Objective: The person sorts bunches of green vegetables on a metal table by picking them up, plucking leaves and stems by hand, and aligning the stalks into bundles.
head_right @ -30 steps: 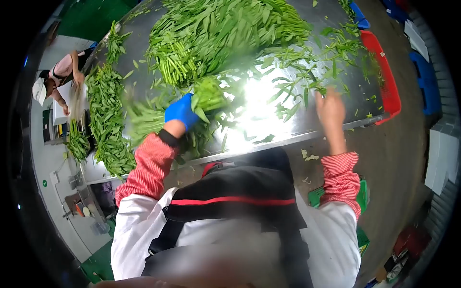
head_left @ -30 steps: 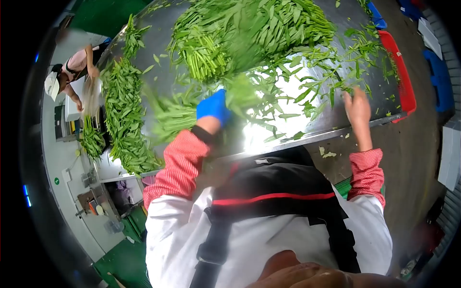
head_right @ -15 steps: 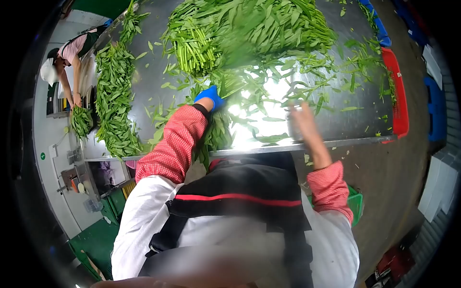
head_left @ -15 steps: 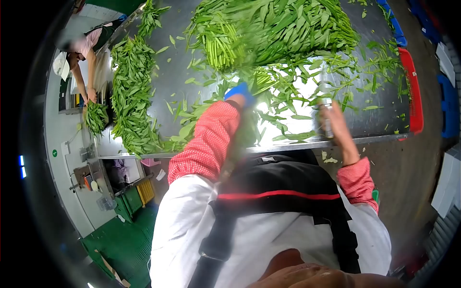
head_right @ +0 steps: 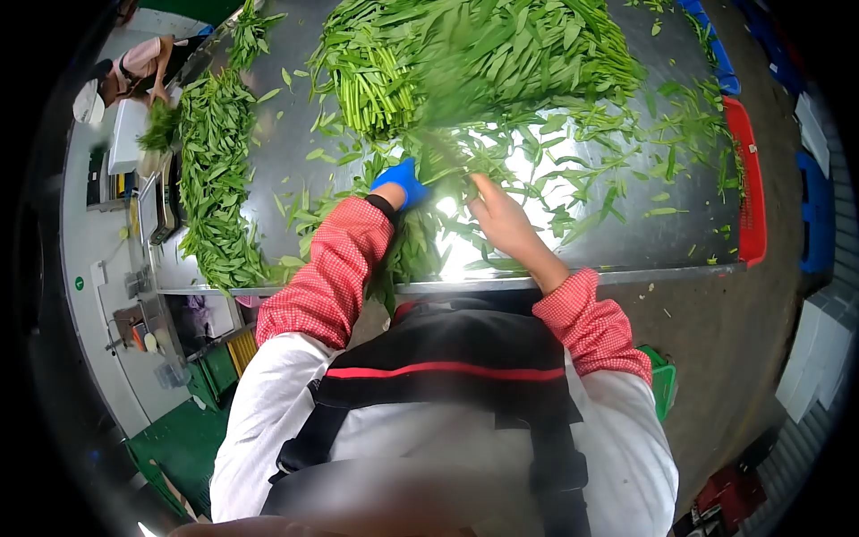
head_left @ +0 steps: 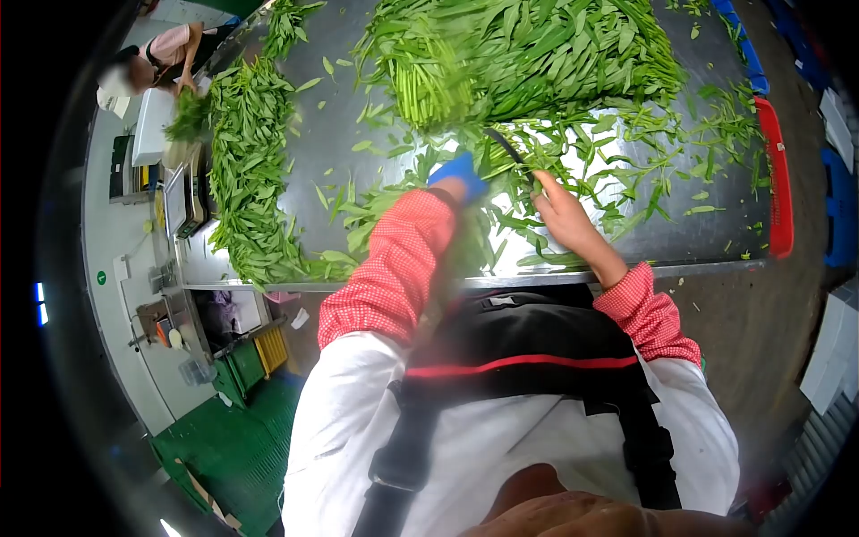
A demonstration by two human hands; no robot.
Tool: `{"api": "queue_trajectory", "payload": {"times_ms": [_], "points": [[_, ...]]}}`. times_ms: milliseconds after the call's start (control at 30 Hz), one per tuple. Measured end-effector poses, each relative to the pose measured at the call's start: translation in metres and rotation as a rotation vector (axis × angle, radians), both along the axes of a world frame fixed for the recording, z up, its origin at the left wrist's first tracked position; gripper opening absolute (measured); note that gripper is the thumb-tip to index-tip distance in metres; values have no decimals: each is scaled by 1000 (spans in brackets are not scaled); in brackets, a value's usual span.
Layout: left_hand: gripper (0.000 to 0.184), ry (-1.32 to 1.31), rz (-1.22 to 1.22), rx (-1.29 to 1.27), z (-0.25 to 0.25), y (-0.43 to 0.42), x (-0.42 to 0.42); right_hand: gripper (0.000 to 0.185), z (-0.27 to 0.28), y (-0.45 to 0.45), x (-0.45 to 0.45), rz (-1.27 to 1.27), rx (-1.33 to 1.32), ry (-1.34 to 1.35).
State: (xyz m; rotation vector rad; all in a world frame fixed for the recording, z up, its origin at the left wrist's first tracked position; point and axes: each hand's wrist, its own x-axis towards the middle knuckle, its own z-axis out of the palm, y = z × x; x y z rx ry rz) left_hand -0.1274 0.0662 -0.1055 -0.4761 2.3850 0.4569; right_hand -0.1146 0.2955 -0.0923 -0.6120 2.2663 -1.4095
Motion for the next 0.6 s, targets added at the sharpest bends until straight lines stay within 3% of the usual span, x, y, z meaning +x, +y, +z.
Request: {"api": "queue_trajectory", "payload": {"times_ms": [33, 133, 167, 333, 567, 600], "points": [[79, 10, 5, 5, 0, 0, 1, 34, 5, -5, -2, -10, 66, 108], [73, 45, 22, -5, 6, 4, 4, 24, -17, -24, -8, 98, 394, 131], [72, 58, 28, -12, 6, 6, 5, 15, -35, -32, -8, 51, 323, 205], [73, 20, 55, -64, -3, 11, 10, 13, -52, -44, -6, 52, 409, 194], [82, 41, 107, -27, 1, 4, 5, 15, -5, 73, 47, 2, 659, 127], [80, 130, 59, 90, 2, 0, 8, 17, 4, 86, 41, -34, 675, 157]]}}
